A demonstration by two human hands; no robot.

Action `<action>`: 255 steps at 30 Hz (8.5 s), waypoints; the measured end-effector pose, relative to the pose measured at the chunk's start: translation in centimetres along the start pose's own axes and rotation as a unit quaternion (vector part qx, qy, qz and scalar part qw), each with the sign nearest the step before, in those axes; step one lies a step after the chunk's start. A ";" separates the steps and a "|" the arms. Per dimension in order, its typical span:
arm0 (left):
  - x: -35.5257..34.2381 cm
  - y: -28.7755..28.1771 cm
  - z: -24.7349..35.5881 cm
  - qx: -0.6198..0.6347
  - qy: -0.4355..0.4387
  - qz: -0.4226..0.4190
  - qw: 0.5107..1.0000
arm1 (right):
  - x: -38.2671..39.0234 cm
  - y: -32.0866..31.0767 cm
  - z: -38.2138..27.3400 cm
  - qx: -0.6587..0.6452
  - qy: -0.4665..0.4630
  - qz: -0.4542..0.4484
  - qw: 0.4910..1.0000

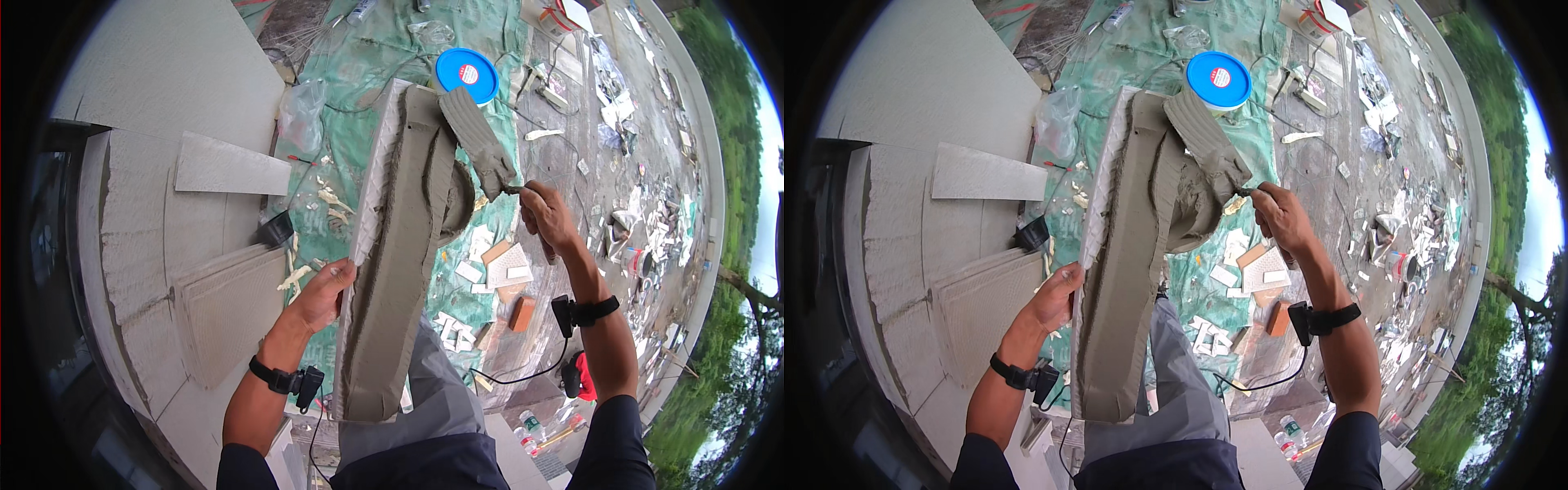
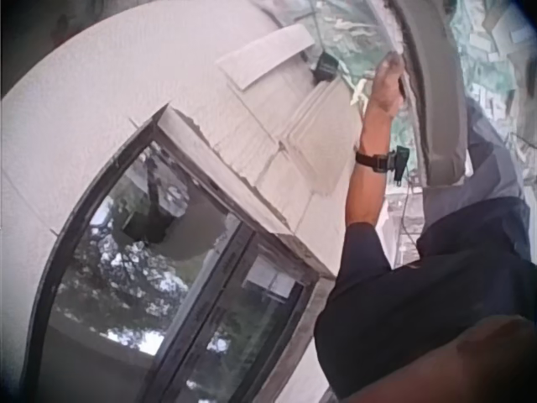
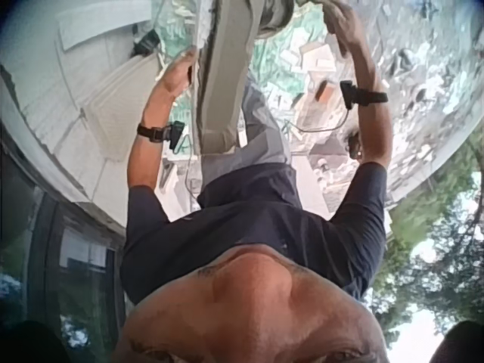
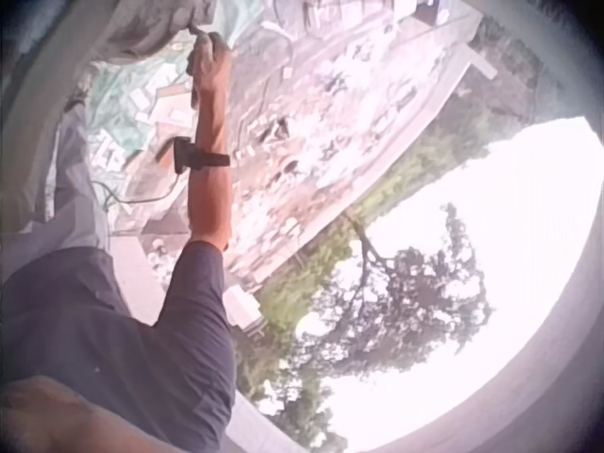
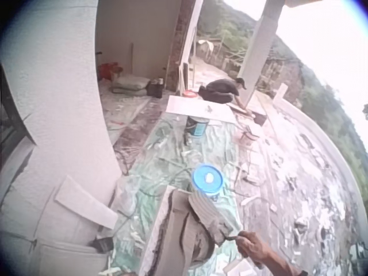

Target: Applying mortar and installing tiles around a window frame on a balcony.

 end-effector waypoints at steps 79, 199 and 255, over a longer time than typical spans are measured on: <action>-1.2 -0.5 0.3 -0.059 -0.033 0.026 0.997 | 8.3 4.8 -3.5 0.281 -0.114 -0.186 0.935; 16.2 -4.0 -1.8 0.067 0.255 0.209 0.942 | 0.0 24.8 -3.2 0.062 -0.145 -0.331 0.930; 78.8 -8.4 -18.3 -0.493 0.192 0.689 0.496 | 31.0 53.0 -57.7 0.038 -0.491 -0.262 0.830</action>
Point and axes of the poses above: each hand's wrist, its own x-axis away from the middle knuckle, its own y-axis out of the palm, z = x × y, the point moved 10 cm from there along -x, towards the middle knuckle, and after that the axes turned 11 degrees about -y, right-handed, at the moved point
